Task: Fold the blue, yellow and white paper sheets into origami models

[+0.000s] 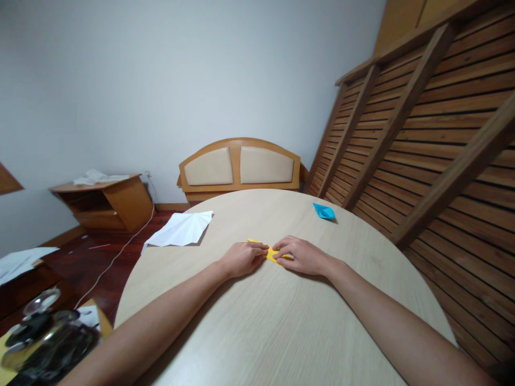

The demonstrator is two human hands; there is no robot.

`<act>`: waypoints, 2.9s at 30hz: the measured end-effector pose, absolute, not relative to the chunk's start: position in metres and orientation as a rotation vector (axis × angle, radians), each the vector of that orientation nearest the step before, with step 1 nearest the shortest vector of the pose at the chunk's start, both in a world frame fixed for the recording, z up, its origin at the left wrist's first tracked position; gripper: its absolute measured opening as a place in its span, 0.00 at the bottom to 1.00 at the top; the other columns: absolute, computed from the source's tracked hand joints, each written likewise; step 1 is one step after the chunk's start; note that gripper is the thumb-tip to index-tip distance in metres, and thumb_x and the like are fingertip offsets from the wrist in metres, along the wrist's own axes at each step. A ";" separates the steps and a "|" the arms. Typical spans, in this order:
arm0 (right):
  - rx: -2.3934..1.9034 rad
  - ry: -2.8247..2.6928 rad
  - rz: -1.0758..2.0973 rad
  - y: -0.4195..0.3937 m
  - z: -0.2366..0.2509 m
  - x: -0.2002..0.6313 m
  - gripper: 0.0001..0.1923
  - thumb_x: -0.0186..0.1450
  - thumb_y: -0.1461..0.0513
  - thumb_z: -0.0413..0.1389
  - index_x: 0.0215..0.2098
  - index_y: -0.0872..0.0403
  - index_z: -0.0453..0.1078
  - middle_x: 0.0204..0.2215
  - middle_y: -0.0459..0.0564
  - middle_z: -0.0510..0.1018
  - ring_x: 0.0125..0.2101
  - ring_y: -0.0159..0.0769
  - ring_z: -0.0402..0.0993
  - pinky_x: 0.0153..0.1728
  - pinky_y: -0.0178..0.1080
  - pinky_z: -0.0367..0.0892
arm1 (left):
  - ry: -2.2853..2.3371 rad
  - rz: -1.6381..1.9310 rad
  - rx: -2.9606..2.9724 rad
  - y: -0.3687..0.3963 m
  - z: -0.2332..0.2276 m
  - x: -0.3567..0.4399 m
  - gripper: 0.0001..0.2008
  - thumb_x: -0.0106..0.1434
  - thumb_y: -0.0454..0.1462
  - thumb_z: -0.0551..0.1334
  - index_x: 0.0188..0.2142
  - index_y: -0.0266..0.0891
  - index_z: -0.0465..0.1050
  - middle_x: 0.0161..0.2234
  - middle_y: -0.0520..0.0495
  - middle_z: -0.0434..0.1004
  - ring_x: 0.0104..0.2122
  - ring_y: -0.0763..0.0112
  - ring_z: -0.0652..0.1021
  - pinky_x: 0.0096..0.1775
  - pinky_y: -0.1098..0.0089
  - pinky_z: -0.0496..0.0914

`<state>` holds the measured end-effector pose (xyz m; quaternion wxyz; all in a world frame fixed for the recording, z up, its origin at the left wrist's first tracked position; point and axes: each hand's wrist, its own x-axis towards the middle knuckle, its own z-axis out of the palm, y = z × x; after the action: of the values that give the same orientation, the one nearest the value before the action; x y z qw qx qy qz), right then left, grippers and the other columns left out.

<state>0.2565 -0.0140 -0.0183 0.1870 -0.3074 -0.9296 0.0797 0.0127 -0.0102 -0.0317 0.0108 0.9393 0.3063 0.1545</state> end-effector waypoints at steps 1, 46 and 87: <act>-0.876 -2.611 0.238 -0.014 -0.018 0.256 0.12 0.67 0.59 0.55 0.43 0.51 0.80 0.46 0.52 0.80 0.47 0.41 0.74 0.50 0.42 0.67 | 0.953 0.484 2.928 -0.010 -0.032 0.013 0.17 0.72 0.38 0.51 0.52 0.42 0.75 0.55 0.49 0.76 0.54 0.66 0.76 0.55 0.66 0.71; -1.104 -2.615 0.448 -0.017 -0.025 0.254 0.45 0.61 0.40 0.56 0.68 0.54 0.54 0.67 0.59 0.57 0.68 0.52 0.45 0.66 0.55 0.45 | 0.987 0.285 2.778 -0.015 -0.030 0.010 0.39 0.63 0.55 0.59 0.67 0.38 0.55 0.68 0.36 0.54 0.66 0.45 0.57 0.64 0.45 0.53; -1.454 -2.562 0.281 0.007 -0.039 0.258 0.43 0.63 0.36 0.48 0.70 0.46 0.52 0.70 0.55 0.49 0.69 0.58 0.42 0.65 0.61 0.42 | 0.898 0.208 2.816 -0.017 -0.030 0.009 0.39 0.65 0.55 0.57 0.69 0.43 0.50 0.70 0.37 0.45 0.68 0.46 0.51 0.64 0.43 0.50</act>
<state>0.2582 0.0068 -0.0386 0.0913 -0.4894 -0.8621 0.0946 0.0092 -0.0172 -0.0295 0.0892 0.9465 0.3020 0.0699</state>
